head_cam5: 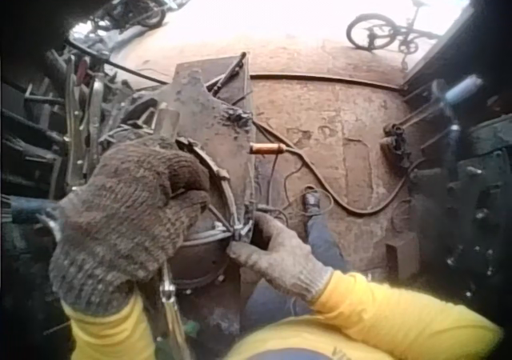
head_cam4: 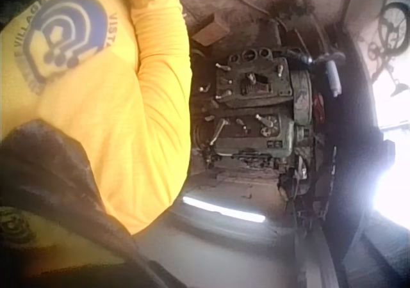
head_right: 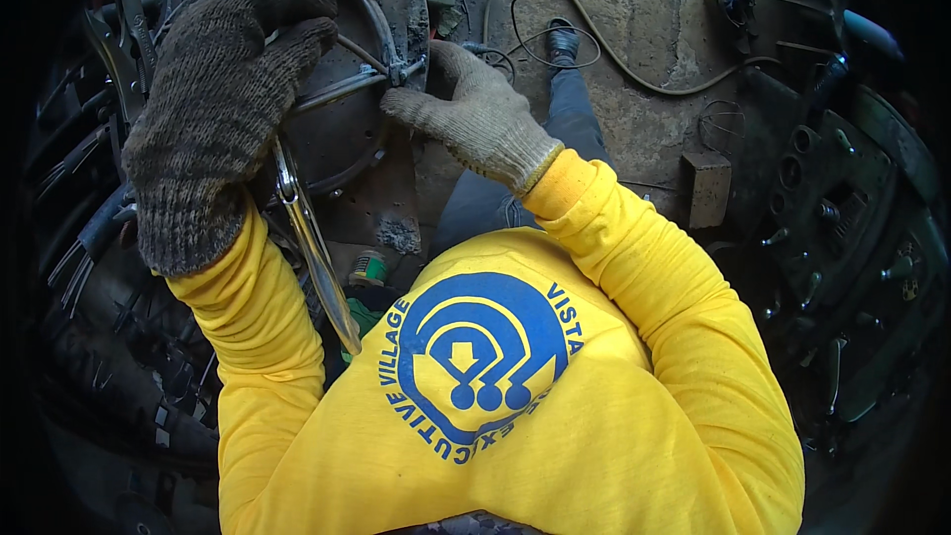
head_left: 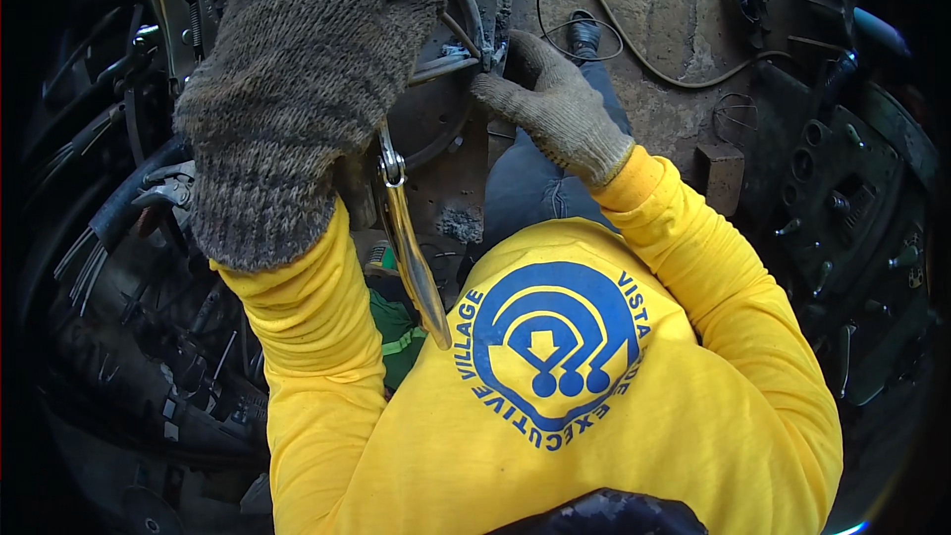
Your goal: The person uses an angle grinder to smooth a metal joint on a frame, then secures a clamp and uses a welding torch to weld two metal pieces together.
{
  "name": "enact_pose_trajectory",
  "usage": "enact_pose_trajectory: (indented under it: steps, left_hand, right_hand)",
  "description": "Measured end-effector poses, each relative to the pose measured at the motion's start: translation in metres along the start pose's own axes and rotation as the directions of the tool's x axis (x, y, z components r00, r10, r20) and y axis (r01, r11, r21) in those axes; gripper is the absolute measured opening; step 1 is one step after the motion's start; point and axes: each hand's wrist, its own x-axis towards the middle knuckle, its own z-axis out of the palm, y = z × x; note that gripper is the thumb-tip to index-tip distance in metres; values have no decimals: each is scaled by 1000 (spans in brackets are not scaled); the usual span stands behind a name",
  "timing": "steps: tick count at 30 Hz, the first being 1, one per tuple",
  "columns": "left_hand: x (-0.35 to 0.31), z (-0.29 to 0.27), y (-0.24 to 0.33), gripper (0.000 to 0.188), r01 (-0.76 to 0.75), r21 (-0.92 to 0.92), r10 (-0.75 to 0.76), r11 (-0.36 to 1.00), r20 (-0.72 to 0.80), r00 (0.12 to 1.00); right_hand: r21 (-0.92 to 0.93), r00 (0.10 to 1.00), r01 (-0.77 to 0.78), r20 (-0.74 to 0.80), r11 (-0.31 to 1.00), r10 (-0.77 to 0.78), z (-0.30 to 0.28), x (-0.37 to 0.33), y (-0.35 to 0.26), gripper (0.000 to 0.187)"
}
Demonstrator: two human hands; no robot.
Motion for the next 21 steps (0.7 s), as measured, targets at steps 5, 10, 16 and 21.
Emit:
enact_pose_trajectory:
  steps: [5, 10, 16, 21]
  left_hand:
    - [-3, -3, 1, 28, -28, 14, 28, 1000, -23, 999]
    - [2, -1, 3, 25, -29, 25, 29, 999, -11, 1000]
    - [-1, -1, 4, 23, 20, -42, -21, 999, -32, 999]
    - [1, -4, 6, 21, 11, -42, -12, 999, -20, 1000]
  right_hand:
    - [-23, 999, -35, 16, 999, 35, 1, -3, -5, 89]
    - [-27, 1000, -28, -5, 999, 28, 0, -2, -3, 89]
    - [26, 1000, -24, 20, 999, 24, 0, -1, -2, 88]
    - [57, 1000, -9, 22, 998, 8, 1, 0, 1, 85]
